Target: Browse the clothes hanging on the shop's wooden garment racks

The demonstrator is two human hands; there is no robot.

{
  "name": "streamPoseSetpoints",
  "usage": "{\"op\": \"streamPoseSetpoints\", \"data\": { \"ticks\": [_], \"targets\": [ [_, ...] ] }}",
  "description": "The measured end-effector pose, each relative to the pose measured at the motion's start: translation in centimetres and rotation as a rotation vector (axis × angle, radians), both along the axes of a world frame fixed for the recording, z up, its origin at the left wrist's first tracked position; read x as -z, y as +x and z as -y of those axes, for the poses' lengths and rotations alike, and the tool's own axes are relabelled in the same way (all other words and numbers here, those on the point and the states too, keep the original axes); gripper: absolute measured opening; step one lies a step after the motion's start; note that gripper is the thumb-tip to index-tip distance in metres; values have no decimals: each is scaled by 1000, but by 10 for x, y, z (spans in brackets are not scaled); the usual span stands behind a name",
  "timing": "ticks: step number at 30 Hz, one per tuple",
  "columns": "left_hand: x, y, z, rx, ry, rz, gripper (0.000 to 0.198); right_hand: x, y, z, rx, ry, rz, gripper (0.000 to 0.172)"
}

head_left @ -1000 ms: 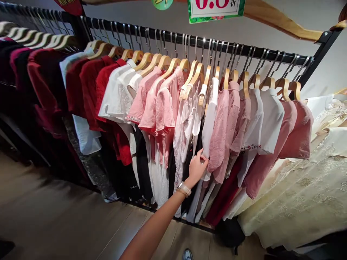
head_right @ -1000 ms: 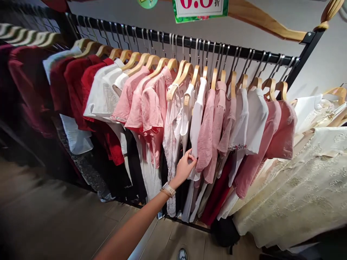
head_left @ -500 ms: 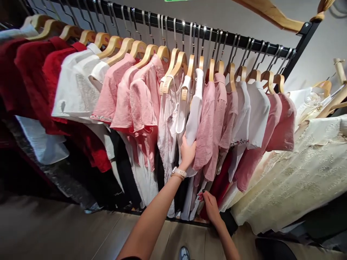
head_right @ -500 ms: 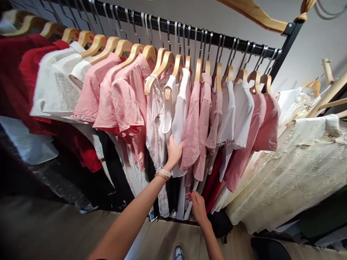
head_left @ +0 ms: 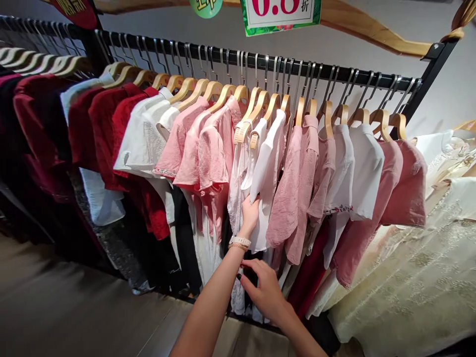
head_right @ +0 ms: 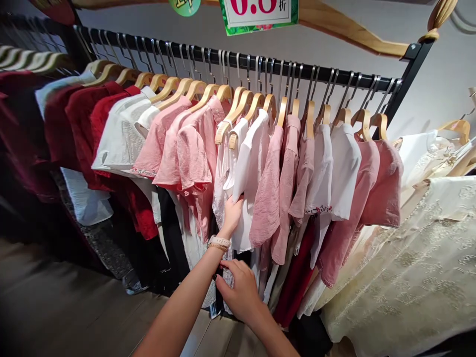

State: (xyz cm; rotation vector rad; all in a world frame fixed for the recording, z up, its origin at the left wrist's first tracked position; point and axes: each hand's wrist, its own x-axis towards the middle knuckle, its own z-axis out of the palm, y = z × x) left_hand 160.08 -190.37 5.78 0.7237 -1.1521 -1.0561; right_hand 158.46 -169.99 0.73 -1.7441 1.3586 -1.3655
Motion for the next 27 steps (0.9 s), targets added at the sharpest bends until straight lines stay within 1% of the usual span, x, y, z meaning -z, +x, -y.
{"op": "streamPoseSetpoints", "data": {
  "ticks": [1,2,3,4,5,6,7,8,9,10,12,14,16,20,22,23,25,27],
  "targets": [
    [-1,5,3,-11,2,11,21,-23,-12,0,96,-181,-218,28],
    [-1,9,6,-22,7,21,18,-48,-26,3,203,-338,-384,27],
    [-1,13,10,-32,14,30,15,-75,-40,9,293,-463,-504,28],
    [-1,16,13,-39,23,37,15,-102,-53,18,362,-554,-603,29],
    [-1,18,15,-47,31,44,16,-125,-65,28,432,-611,-688,31],
    [0,20,17,-55,38,50,18,-145,-76,40,485,-642,-774,32],
    [0,22,18,-63,43,57,20,-159,-85,52,532,-622,-853,35],
    [0,25,19,-72,48,65,22,-168,-92,63,562,-586,-927,37],
    [0,27,19,-83,51,74,24,-171,-97,72,584,-548,-985,38],
    [-1,30,20,-94,54,82,24,-169,-101,78,613,-507,-1024,38],
    [-1,37,19,-114,56,95,25,-157,-106,82,696,-445,-1032,37],
    [-1,41,18,-121,57,99,27,-141,-110,79,805,-406,-968,37],
    [0,44,18,-113,61,97,30,-128,-113,75,883,-394,-883,40],
    [2,44,14,-93,72,85,39,-103,-112,69,944,-364,-713,39],
    [3,42,11,-85,83,80,41,-86,-107,68,922,-301,-618,33],
    [4,41,9,-79,88,78,42,-75,-103,67,887,-261,-571,29],
    [7,39,4,-61,98,77,44,-52,-95,66,789,-189,-495,23],
    [12,37,-1,-35,115,84,44,-30,-87,66,689,-149,-461,22]
  ]
}}
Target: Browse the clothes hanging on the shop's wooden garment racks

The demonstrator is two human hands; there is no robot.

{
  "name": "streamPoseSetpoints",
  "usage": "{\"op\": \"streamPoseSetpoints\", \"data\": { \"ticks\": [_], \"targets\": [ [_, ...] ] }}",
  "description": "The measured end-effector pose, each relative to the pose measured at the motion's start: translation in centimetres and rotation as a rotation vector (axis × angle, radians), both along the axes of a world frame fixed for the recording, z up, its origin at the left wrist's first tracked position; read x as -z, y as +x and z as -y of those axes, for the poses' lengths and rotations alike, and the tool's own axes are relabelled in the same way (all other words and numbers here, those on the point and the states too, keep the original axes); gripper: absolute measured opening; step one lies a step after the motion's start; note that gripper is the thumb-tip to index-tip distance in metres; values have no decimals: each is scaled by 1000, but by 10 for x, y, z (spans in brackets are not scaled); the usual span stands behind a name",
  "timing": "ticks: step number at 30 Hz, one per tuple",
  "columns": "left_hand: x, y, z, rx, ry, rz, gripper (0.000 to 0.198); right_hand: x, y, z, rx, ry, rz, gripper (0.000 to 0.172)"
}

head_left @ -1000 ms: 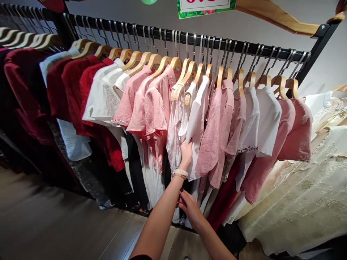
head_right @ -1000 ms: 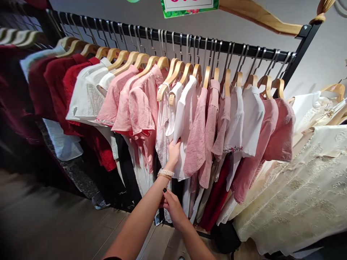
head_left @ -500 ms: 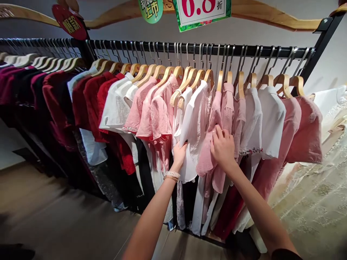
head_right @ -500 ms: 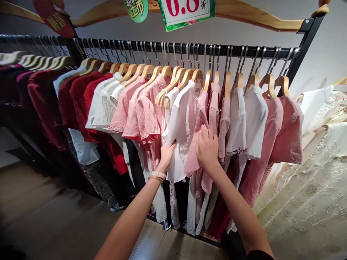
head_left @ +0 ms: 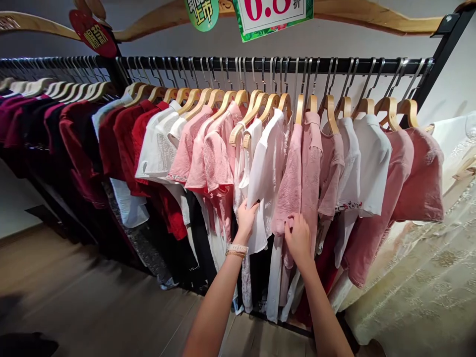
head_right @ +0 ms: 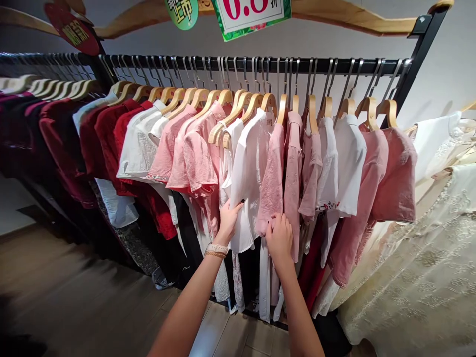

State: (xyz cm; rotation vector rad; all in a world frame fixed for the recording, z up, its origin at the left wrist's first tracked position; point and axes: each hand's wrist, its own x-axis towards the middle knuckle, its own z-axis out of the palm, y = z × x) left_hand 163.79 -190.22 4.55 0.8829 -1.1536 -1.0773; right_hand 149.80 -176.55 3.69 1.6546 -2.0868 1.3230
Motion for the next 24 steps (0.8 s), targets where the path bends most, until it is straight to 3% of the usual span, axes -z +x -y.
{"op": "streamPoseSetpoints", "data": {
  "ticks": [5,11,16,21,24],
  "targets": [
    [17,-2,-7,42,78,45,35,31,10,-2,-140,3,130,37],
    [25,3,-9,-10,122,69,38,32,-5,-9,-67,-140,418,53],
    [22,12,-12,-49,148,105,44,30,-12,-14,-9,-201,518,59],
    [9,22,-17,-84,143,164,44,32,-1,-22,50,-174,407,58],
    [0,21,-38,-214,6,265,47,32,15,-30,-33,-114,324,52]
  ]
}}
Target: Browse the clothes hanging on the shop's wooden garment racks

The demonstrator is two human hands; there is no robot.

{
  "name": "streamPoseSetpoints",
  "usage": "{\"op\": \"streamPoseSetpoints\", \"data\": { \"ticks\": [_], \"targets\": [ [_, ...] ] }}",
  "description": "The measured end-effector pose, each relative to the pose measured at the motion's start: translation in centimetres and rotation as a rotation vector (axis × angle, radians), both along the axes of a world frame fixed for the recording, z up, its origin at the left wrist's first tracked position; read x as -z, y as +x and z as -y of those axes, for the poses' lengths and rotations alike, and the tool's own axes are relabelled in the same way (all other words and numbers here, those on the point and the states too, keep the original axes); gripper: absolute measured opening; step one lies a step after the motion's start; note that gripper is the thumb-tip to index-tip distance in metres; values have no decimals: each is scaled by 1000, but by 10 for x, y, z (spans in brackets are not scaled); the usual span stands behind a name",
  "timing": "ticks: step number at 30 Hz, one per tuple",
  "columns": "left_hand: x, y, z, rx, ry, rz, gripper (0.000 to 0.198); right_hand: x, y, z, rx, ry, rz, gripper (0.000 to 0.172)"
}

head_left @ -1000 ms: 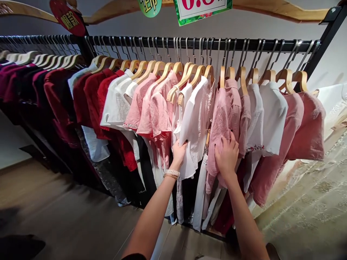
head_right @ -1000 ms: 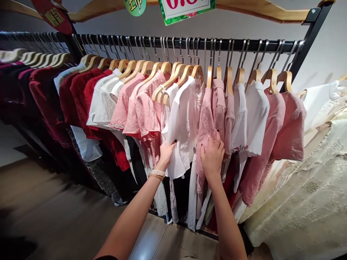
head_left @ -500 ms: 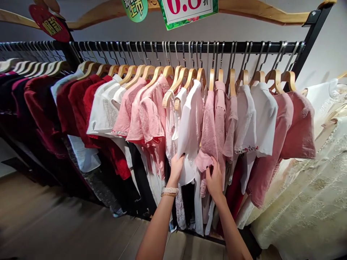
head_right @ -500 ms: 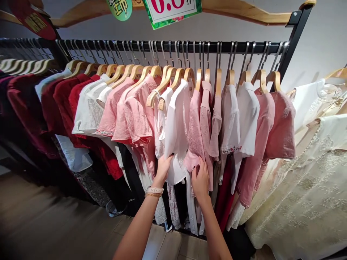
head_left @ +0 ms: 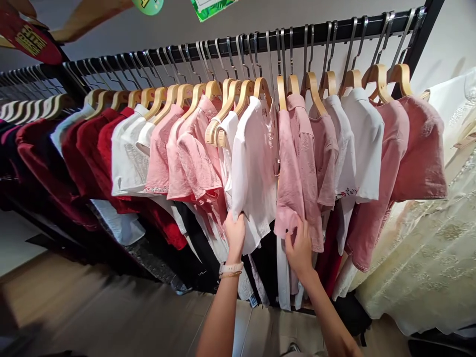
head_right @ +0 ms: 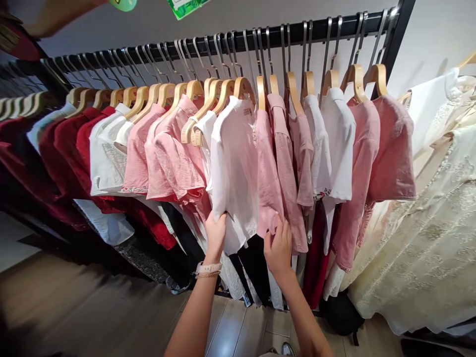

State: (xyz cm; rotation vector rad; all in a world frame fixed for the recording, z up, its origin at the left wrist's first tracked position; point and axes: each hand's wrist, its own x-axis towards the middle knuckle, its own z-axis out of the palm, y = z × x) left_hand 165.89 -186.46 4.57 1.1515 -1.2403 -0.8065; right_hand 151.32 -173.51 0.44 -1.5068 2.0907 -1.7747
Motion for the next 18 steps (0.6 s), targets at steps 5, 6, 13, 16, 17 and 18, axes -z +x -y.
{"op": "streamPoseSetpoints", "data": {
  "ticks": [5,6,13,16,17,18],
  "targets": [
    [3,-25,-59,-173,-399,104,45,-2,16,-6,-204,-141,52,34],
    [5,-33,-68,-49,-397,92,40,-1,15,-6,-181,-201,84,32],
    [27,-75,-51,252,-144,310,77,18,-9,0,-97,-180,260,49],
    [36,-74,-34,239,-109,403,70,29,-11,-1,-155,-122,304,55],
    [39,-72,-30,228,-106,407,64,33,-11,-2,-152,-113,309,56],
    [41,-69,-26,215,-101,404,57,36,-11,-4,-136,-107,313,56]
  ]
}}
